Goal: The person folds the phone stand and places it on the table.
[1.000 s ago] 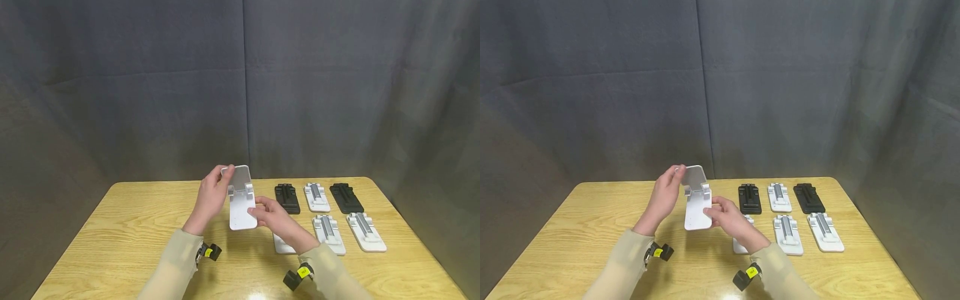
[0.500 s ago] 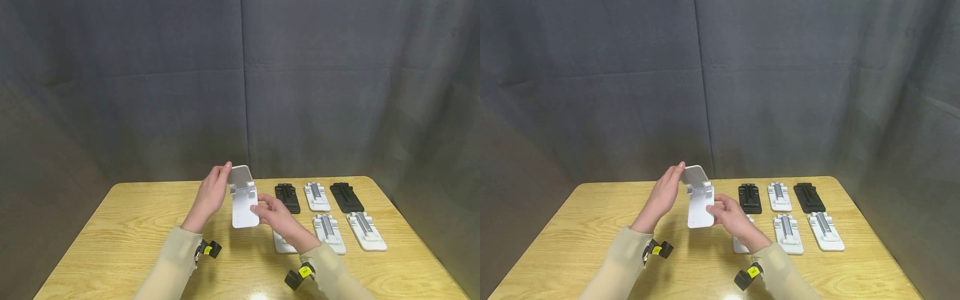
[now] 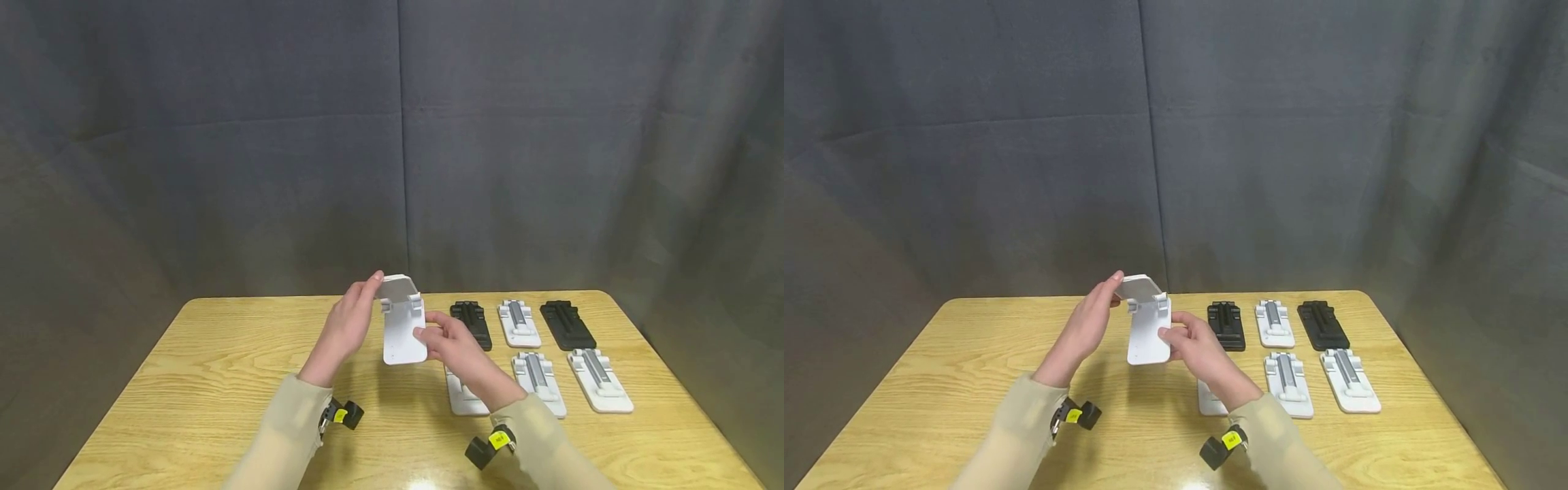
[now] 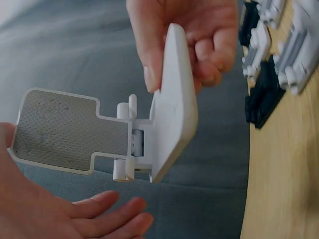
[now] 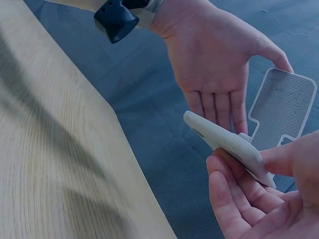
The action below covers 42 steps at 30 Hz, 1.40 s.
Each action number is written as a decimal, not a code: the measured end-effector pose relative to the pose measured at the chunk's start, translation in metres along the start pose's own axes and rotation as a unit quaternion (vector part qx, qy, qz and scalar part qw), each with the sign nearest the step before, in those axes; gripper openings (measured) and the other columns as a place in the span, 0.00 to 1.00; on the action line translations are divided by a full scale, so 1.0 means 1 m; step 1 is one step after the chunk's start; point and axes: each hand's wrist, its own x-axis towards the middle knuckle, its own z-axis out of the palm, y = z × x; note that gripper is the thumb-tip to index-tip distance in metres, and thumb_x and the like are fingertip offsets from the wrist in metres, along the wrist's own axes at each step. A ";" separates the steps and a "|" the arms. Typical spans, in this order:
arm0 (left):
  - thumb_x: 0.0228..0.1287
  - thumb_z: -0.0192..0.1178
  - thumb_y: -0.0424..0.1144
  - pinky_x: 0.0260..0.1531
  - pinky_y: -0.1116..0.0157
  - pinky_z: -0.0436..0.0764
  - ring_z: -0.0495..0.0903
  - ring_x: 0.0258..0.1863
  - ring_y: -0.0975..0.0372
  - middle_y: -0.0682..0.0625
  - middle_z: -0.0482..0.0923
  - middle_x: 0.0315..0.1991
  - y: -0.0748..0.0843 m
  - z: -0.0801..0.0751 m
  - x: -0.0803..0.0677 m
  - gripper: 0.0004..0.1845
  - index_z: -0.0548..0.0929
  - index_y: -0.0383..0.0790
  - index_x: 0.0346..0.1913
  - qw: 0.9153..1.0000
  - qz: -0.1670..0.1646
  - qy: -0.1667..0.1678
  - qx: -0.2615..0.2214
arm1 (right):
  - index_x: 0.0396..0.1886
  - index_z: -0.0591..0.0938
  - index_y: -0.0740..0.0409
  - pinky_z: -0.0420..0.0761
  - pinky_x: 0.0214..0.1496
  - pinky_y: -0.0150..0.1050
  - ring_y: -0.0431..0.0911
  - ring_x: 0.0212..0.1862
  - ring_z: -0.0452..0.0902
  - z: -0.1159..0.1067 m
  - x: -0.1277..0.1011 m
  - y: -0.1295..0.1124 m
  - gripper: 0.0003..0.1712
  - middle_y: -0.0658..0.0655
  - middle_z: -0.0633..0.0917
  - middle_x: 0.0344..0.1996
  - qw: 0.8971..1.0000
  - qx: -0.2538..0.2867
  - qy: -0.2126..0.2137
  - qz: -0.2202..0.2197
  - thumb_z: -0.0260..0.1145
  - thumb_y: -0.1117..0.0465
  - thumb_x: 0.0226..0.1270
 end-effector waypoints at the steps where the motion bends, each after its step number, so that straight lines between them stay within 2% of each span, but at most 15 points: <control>1: 0.69 0.32 0.77 0.62 0.43 0.67 0.72 0.64 0.46 0.41 0.76 0.63 -0.001 0.000 0.000 0.49 0.74 0.37 0.68 1.000 -0.004 -0.006 -0.004 | 0.69 0.68 0.71 0.80 0.55 0.43 0.49 0.50 0.83 0.000 0.000 0.000 0.28 0.63 0.86 0.51 1.000 -0.002 -0.001 0.000 0.59 0.58 0.78; 6: 0.68 0.32 0.78 0.60 0.42 0.69 0.75 0.61 0.47 0.42 0.80 0.59 -0.003 0.004 -0.001 0.50 0.75 0.39 0.69 0.999 -0.011 -0.042 -0.014 | 0.69 0.69 0.70 0.81 0.53 0.43 0.50 0.50 0.83 -0.003 0.002 -0.001 0.28 0.63 0.85 0.50 1.000 0.008 0.014 0.005 0.59 0.58 0.79; 11: 0.69 0.32 0.77 0.59 0.41 0.69 0.76 0.61 0.45 0.41 0.81 0.58 -0.004 0.010 -0.003 0.48 0.74 0.43 0.71 0.997 0.003 -0.078 -0.017 | 0.69 0.69 0.69 0.81 0.54 0.44 0.51 0.52 0.83 -0.006 0.006 -0.004 0.27 0.63 0.85 0.52 0.999 0.023 0.035 0.008 0.60 0.57 0.78; 19: 0.74 0.32 0.72 0.54 0.44 0.72 0.79 0.53 0.47 0.44 0.81 0.47 -0.006 0.017 -0.007 0.44 0.76 0.41 0.68 0.995 0.022 -0.092 -0.034 | 0.70 0.69 0.67 0.81 0.56 0.44 0.52 0.54 0.82 -0.011 0.008 -0.005 0.29 0.63 0.83 0.55 0.999 0.016 0.030 0.011 0.59 0.55 0.78; 26: 0.78 0.36 0.65 0.52 0.49 0.77 0.81 0.45 0.53 0.42 0.82 0.46 -0.008 0.021 -0.006 0.39 0.77 0.34 0.64 0.992 0.035 -0.097 -0.075 | 0.69 0.68 0.70 0.82 0.51 0.41 0.51 0.52 0.82 -0.013 0.012 -0.007 0.29 0.66 0.81 0.55 0.998 0.050 0.040 0.011 0.58 0.56 0.79; 28: 0.78 0.38 0.64 0.53 0.50 0.77 0.81 0.46 0.52 0.41 0.81 0.47 -0.008 0.021 -0.005 0.38 0.77 0.32 0.64 0.990 0.039 -0.096 -0.093 | 0.69 0.69 0.71 0.82 0.50 0.40 0.50 0.50 0.83 -0.013 0.014 -0.009 0.28 0.67 0.82 0.55 0.997 0.069 0.042 0.017 0.55 0.54 0.81; 31: 0.78 0.41 0.63 0.54 0.50 0.77 0.80 0.48 0.52 0.41 0.80 0.50 -0.007 0.022 -0.005 0.38 0.76 0.30 0.65 0.989 0.044 -0.095 -0.108 | 0.69 0.69 0.70 0.82 0.48 0.39 0.48 0.48 0.84 -0.012 0.014 -0.013 0.34 0.67 0.83 0.53 0.994 0.097 0.047 0.028 0.49 0.45 0.83; 36: 0.77 0.43 0.62 0.56 0.46 0.75 0.78 0.47 0.52 0.41 0.80 0.49 -0.008 0.022 -0.005 0.37 0.76 0.28 0.63 0.988 0.048 -0.096 -0.111 | 0.69 0.70 0.68 0.82 0.48 0.39 0.49 0.48 0.85 -0.013 0.013 -0.018 0.49 0.65 0.85 0.51 0.992 0.108 0.045 0.050 0.44 0.27 0.75; 39: 0.76 0.45 0.62 0.55 0.45 0.75 0.78 0.46 0.52 0.41 0.81 0.47 -0.009 0.022 -0.005 0.37 0.77 0.28 0.61 0.988 0.047 -0.096 -0.112 | 0.69 0.69 0.68 0.81 0.48 0.39 0.49 0.46 0.84 -0.014 0.012 -0.020 0.51 0.64 0.86 0.50 0.993 0.099 0.035 0.054 0.46 0.26 0.73; 42: 0.76 0.46 0.62 0.55 0.47 0.75 0.79 0.48 0.52 0.41 0.80 0.50 -0.010 0.022 -0.004 0.38 0.76 0.28 0.63 0.988 0.047 -0.098 -0.110 | 0.68 0.68 0.69 0.82 0.46 0.38 0.47 0.43 0.84 -0.014 0.013 -0.022 0.47 0.63 0.86 0.47 0.993 0.098 0.028 0.054 0.50 0.30 0.75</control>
